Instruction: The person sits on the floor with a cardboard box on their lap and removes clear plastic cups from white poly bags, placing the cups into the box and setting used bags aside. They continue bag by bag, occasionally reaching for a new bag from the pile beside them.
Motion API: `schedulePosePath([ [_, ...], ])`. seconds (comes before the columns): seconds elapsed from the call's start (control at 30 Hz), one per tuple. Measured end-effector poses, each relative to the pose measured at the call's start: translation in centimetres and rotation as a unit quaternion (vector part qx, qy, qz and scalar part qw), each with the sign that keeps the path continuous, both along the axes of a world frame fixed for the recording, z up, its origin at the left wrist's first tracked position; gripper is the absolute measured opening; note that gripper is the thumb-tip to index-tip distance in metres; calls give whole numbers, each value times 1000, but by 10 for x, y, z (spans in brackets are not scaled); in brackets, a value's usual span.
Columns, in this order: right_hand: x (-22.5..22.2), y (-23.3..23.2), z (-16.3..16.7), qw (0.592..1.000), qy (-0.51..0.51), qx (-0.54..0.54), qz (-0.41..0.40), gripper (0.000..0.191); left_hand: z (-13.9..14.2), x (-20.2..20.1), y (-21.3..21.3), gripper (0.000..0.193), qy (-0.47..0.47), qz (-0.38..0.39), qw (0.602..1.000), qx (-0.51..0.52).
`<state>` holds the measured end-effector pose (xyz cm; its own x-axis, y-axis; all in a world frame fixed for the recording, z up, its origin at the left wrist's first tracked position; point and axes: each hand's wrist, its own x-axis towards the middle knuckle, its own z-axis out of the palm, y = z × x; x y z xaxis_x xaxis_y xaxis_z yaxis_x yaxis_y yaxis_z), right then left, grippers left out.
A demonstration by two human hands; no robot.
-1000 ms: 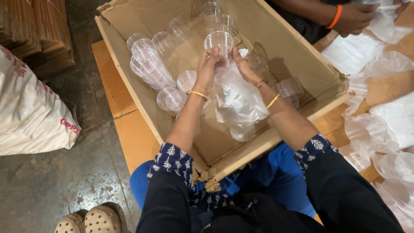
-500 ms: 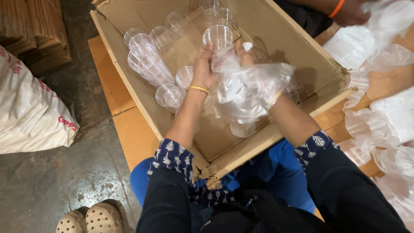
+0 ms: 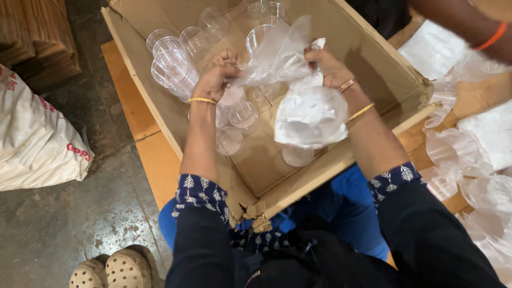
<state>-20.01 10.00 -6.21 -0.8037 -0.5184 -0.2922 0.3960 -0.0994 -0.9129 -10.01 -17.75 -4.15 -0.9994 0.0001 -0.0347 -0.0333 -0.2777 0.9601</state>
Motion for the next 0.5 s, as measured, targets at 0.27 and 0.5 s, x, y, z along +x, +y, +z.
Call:
schedulePosePath([
  [0.27,4,-37,-17,910,382,141,-78,29,-22,-37,41,32,99,359,813,-448],
  [0.5,17,-56,-17,893,414,158,-74,26,-25,-36,58,70,-177,195,934,-243],
])
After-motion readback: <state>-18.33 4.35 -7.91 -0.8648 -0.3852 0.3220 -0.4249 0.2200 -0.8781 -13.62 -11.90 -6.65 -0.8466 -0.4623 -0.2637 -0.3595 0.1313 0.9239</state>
